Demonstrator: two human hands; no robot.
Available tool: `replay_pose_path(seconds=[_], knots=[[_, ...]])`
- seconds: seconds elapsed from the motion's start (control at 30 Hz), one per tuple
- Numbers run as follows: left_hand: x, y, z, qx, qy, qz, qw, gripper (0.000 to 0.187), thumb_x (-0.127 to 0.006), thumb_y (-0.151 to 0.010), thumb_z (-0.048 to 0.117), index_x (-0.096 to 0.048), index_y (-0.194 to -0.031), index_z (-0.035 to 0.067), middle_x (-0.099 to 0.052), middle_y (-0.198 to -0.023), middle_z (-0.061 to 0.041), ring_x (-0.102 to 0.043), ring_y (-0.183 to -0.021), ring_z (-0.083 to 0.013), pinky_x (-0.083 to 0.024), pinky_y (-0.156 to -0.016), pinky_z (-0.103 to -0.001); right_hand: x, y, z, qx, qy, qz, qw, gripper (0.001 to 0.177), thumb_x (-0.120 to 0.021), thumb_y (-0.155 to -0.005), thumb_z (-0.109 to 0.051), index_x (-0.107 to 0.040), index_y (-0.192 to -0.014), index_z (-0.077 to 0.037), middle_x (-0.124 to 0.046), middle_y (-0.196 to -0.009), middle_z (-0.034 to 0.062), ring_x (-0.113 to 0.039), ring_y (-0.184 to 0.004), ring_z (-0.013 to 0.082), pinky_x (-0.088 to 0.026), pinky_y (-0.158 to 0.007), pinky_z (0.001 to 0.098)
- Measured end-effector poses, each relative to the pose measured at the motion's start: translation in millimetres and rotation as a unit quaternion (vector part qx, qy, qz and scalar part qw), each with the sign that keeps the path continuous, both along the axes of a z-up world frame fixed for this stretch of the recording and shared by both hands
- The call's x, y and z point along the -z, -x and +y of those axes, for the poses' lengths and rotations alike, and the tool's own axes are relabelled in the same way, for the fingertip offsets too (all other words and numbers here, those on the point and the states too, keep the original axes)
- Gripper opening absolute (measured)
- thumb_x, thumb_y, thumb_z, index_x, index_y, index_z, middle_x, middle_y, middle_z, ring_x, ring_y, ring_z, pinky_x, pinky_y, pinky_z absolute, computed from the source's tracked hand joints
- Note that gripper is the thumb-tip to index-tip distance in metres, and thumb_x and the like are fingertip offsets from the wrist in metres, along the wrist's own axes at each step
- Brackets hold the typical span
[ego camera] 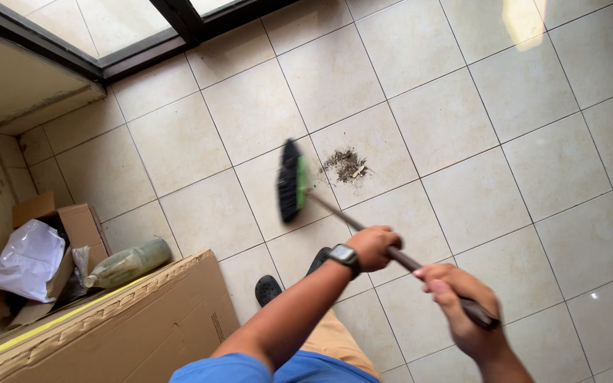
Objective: The person sweeps debris on a tiled floor into a pile using a broom.
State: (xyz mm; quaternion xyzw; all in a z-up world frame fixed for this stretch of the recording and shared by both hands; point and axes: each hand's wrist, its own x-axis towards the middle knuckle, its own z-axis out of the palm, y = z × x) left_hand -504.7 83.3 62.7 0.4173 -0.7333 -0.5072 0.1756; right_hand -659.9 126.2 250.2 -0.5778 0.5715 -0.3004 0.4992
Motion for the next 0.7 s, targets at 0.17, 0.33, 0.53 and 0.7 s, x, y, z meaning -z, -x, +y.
replay_pose_path(seconds=[0.17,0.33,0.53,0.7], knots=[[-36.2,47.2,-22.1,0.009,0.034,0.087,0.996,0.019,-0.063,-0.069,0.006,-0.064,-0.086,0.012,-0.064,-0.085,-0.007,-0.061,-0.086,-0.0286,-0.051,-0.073,-0.038,-38.9,10.6,0.5,0.000,0.041,0.105,0.994,0.021,-0.050,-0.086,-0.006,-0.055,-0.067,0.001,-0.066,-0.077,0.0089,-0.067,-0.086,0.0192,-0.051,-0.072,0.0308],[-87.9,37.6,-18.1,-0.002,0.049,0.031,0.998,0.009,-0.063,-0.074,0.011,-0.062,-0.083,0.013,-0.064,-0.083,-0.004,-0.062,-0.085,-0.0264,-0.051,-0.068,-0.039,-55.4,18.7,20.2,0.046,0.069,0.070,0.994,0.024,-0.048,-0.090,-0.008,-0.055,-0.068,-0.002,-0.063,-0.073,0.0095,-0.068,-0.089,0.0241,-0.054,-0.079,0.0346],[-117.7,-35.9,-20.6,-0.039,0.088,0.005,0.995,0.010,-0.064,-0.073,0.014,-0.060,-0.083,0.013,-0.063,-0.079,-0.004,-0.063,-0.081,-0.0276,-0.050,-0.064,-0.041,-51.2,-9.0,15.8,0.089,0.087,-0.052,0.991,0.028,-0.052,-0.094,-0.013,-0.055,-0.070,0.000,-0.062,-0.079,0.0140,-0.065,-0.094,0.0287,-0.055,-0.079,0.0391],[-106.9,-130.2,-42.0,-0.110,0.091,-0.069,0.987,0.008,-0.060,-0.074,0.010,-0.059,-0.081,0.011,-0.064,-0.078,-0.008,-0.062,-0.080,-0.0297,-0.050,-0.065,-0.042,-24.8,-89.2,-36.3,-0.026,0.089,-0.159,0.983,0.029,-0.050,-0.098,-0.015,-0.050,-0.072,-0.003,-0.062,-0.086,0.0124,-0.063,-0.098,0.0272,-0.054,-0.080,0.0394]])
